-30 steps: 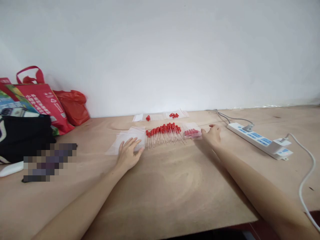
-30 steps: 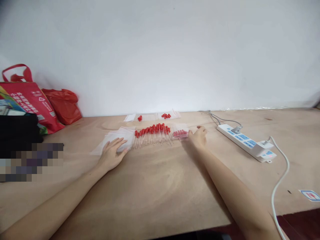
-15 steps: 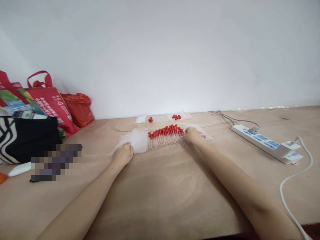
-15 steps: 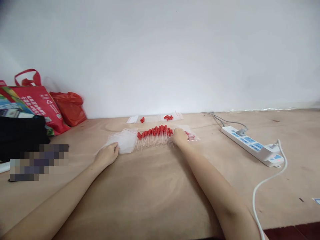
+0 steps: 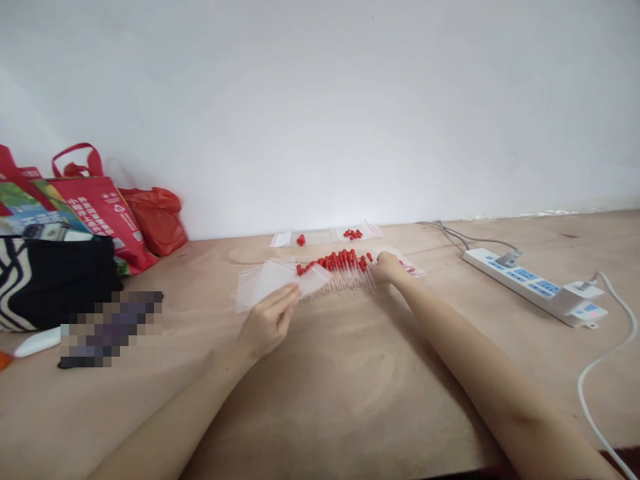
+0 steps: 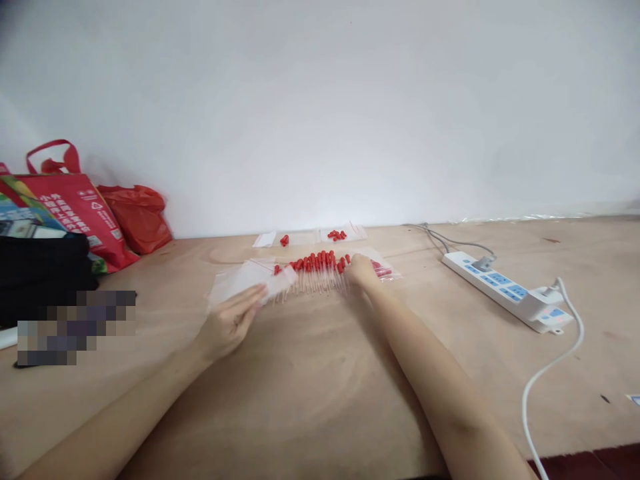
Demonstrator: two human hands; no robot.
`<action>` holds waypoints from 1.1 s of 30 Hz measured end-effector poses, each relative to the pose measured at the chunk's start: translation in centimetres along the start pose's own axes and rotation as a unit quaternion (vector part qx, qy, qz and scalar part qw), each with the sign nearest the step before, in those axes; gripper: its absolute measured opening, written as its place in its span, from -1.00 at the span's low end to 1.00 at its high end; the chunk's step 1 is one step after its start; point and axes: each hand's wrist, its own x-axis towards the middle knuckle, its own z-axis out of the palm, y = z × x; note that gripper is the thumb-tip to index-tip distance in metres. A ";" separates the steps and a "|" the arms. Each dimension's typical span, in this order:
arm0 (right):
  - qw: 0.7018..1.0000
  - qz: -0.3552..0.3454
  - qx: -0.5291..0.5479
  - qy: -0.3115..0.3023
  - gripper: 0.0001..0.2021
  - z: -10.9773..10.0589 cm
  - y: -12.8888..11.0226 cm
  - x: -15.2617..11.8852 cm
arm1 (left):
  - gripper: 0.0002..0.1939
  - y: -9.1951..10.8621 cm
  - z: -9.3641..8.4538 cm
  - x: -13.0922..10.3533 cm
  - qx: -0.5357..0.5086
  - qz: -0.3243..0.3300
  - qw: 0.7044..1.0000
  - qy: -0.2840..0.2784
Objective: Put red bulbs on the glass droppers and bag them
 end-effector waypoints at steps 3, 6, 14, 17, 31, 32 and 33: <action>0.998 -0.013 0.055 -0.006 -0.49 -1.2 0.3 -1.1 | -0.63 1.8 0.1 -0.3 -0.046 0.095 0.986 -0.125; 0.972 -0.044 0.223 -0.053 -0.21 -1.7 0.9 -3.5 | -0.54 2.5 0.1 -0.5 -0.046 0.083 0.971 -0.221; 0.880 -0.028 0.472 -0.049 -0.26 0.3 2.2 -8.7 | -0.45 2.6 0.7 -0.8 -0.052 0.015 0.936 -0.348; 0.862 -0.027 0.505 -0.041 -0.29 1.1 2.0 -9.0 | -0.44 2.7 0.7 -0.7 -0.058 0.007 0.934 -0.351; 0.796 0.016 0.598 -0.097 -0.56 1.7 0.4 -10.5 | -0.41 2.8 0.7 -0.7 -0.067 0.003 0.938 -0.340; 0.795 0.012 0.599 -0.098 -0.57 1.7 0.5 -10.5 | -0.40 2.8 0.7 -0.7 -0.067 0.002 0.939 -0.338; 0.798 0.006 0.596 -0.090 -0.57 1.8 0.6 -10.4 | -0.40 2.8 0.7 -0.7 -0.068 0.000 0.939 -0.337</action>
